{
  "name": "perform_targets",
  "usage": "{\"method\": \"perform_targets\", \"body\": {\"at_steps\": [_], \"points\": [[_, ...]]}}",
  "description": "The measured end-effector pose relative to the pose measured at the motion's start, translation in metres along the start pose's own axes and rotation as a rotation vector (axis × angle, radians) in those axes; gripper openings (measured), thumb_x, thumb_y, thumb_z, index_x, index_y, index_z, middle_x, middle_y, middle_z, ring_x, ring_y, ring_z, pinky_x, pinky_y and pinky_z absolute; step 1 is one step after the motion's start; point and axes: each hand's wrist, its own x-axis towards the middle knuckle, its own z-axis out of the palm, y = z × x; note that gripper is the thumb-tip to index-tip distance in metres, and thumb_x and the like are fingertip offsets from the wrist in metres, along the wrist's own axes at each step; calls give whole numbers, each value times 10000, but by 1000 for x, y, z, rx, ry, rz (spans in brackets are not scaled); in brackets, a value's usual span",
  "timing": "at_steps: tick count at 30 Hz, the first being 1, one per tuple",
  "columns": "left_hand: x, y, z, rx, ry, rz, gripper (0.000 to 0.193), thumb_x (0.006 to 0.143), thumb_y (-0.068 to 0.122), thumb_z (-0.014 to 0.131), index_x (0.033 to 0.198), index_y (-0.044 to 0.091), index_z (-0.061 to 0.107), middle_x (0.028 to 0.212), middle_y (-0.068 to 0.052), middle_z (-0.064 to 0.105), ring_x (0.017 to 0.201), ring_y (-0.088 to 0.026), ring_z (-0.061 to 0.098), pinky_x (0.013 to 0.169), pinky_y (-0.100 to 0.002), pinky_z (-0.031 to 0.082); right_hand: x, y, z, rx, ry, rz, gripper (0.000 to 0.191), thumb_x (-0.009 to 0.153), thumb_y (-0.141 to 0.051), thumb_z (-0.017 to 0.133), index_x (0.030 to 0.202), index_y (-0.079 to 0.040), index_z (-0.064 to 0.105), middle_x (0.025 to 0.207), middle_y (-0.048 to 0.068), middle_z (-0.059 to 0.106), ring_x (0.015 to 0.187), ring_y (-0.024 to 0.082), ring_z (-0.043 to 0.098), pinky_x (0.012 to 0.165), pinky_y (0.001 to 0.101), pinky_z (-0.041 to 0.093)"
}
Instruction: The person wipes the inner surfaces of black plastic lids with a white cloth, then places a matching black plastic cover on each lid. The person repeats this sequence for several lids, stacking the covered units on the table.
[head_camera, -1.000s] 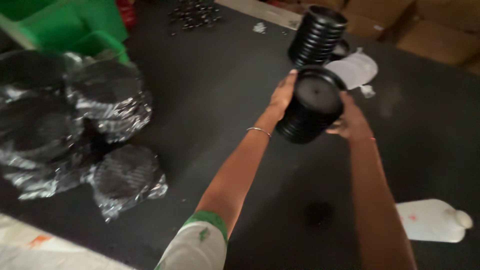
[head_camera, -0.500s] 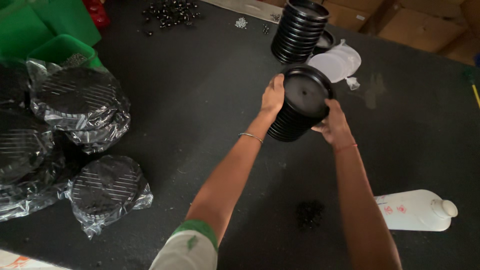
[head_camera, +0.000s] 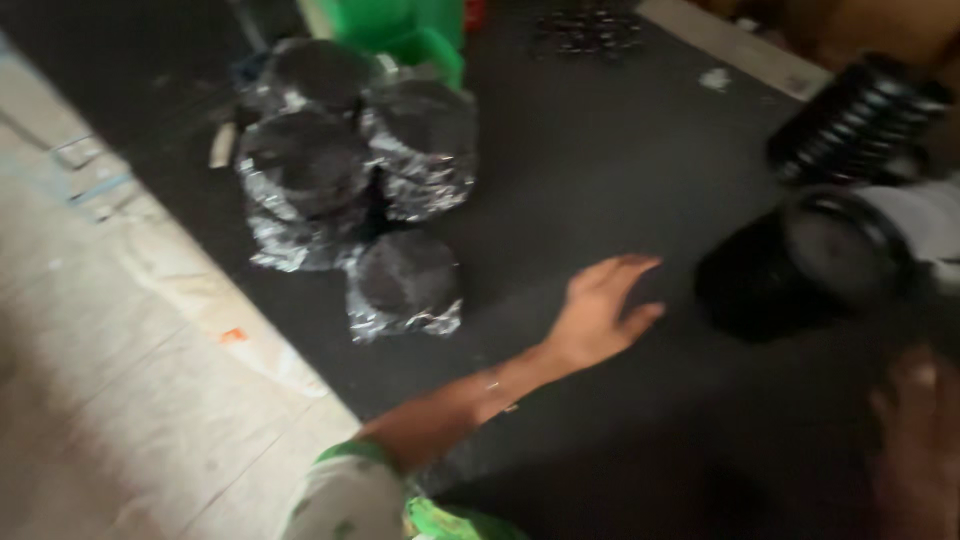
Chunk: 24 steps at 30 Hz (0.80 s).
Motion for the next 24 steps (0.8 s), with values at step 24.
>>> {"method": "perform_targets", "body": {"at_steps": [24], "points": [[-162, -50, -110, 102, -309, -523, 956, 708, 442, 902, 1450, -8, 502, 1397, -263, 589, 1330, -399, 551, 1130, -455, 416, -201, 3, 206, 28, -444, 288, 403, 1013, -315, 611, 1268, -12, 684, 1089, 79, 736, 941, 169, 707, 794, 340, 600]]}}
